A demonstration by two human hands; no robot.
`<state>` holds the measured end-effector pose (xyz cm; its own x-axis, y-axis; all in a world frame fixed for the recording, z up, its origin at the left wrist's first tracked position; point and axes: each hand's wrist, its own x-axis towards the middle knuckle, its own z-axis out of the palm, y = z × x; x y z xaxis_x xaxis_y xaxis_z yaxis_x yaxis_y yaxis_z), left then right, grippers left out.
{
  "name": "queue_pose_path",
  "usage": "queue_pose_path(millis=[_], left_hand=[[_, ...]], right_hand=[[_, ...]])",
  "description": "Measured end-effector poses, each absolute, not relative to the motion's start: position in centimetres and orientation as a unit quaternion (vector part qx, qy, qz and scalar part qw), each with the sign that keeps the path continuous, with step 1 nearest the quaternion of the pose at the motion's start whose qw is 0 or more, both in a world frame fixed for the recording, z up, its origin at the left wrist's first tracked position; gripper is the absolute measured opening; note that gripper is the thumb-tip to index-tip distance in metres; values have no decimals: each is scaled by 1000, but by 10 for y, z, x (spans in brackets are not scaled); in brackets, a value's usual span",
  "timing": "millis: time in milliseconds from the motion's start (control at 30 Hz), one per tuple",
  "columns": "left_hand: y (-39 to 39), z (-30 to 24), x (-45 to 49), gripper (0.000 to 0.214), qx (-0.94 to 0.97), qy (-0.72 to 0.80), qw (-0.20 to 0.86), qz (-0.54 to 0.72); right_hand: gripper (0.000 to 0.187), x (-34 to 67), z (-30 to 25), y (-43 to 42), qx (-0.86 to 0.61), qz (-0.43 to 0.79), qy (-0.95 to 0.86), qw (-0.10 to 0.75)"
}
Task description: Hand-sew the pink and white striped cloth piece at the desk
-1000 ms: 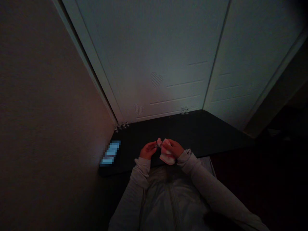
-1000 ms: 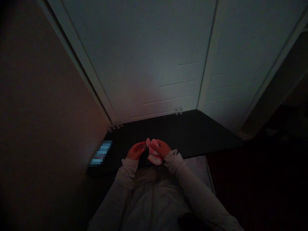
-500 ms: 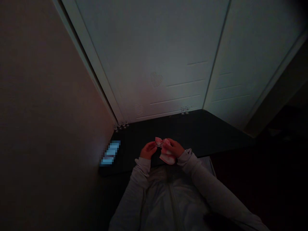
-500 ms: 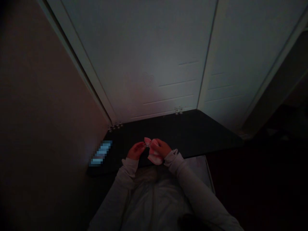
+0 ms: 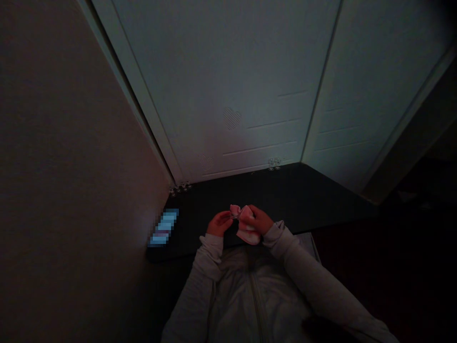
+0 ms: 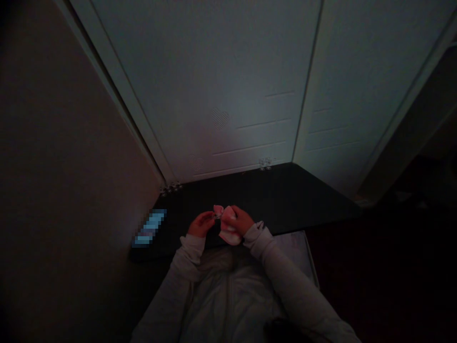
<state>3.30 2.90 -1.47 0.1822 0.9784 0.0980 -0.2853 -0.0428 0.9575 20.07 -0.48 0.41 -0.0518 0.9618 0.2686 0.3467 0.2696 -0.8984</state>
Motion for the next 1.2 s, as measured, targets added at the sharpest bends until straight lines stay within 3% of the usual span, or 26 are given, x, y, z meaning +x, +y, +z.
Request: queue_pose_path(millis=[767,1200], left_hand=[[22,-6,34,33,520,333,585,525],[19,-4,35,35,536,338,589,501]], right_hand=[[29,197,2,-7,-501,349,-622,490],[27,196,3,-6,-542,286,-640,463]])
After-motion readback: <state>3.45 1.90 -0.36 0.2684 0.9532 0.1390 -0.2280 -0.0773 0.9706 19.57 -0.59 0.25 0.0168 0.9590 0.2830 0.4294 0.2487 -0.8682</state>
